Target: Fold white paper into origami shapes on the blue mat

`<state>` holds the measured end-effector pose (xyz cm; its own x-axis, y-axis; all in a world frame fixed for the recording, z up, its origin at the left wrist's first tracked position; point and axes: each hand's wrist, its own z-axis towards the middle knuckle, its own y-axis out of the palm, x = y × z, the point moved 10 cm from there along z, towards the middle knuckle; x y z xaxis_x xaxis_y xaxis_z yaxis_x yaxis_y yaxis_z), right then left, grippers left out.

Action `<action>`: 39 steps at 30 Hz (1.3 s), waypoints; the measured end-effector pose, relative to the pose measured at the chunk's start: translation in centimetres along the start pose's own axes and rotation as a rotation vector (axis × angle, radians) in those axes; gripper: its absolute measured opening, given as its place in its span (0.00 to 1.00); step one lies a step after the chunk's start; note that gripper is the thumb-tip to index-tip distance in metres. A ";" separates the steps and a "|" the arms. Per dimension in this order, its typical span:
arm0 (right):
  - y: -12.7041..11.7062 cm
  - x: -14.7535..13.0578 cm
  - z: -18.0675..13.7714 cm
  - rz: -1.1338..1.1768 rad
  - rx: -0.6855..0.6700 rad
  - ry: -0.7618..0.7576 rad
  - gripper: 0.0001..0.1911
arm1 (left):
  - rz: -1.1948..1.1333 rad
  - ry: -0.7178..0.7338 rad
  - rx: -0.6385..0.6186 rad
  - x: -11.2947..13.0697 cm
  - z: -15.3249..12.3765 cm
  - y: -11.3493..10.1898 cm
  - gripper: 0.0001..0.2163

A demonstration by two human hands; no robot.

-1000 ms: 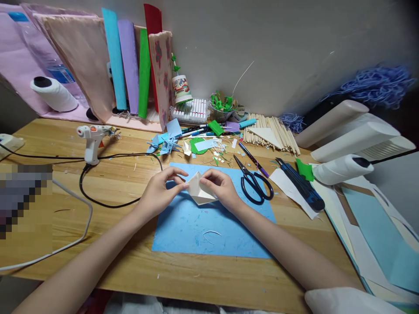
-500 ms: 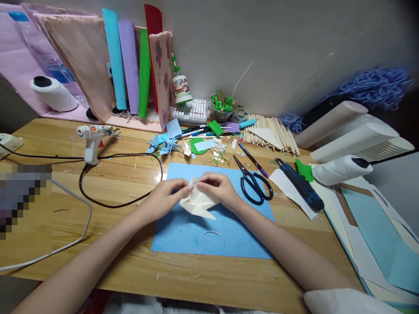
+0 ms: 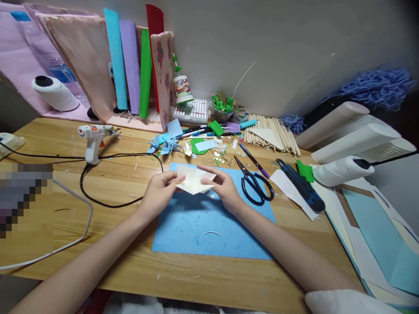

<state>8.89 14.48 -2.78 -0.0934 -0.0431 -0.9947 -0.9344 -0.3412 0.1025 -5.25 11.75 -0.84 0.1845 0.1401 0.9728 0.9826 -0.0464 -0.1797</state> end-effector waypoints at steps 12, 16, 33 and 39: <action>2.4 -1.6 -1.0 -0.309 -0.153 -0.185 0.17 | -0.091 -0.011 -0.048 -1.5 -0.2 1.3 0.14; 3.1 -2.3 -1.6 -0.495 -0.191 -0.276 0.22 | -0.091 -0.006 -0.021 -1.4 0.1 0.6 0.15; 5.3 -3.9 -3.7 -1.005 -0.238 -0.670 0.24 | -0.225 -0.242 -0.146 -3.2 0.5 1.6 0.15; 6.2 -4.2 -4.4 -1.052 -0.310 -0.720 0.25 | -0.280 -0.247 -0.128 -2.9 0.5 1.6 0.15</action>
<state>5.00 8.40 2.10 0.3753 0.8495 -0.3708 -0.5641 -0.1081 -0.8186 -4.24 11.79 -4.07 -0.0758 0.3983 0.9141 0.9881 -0.0931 0.1225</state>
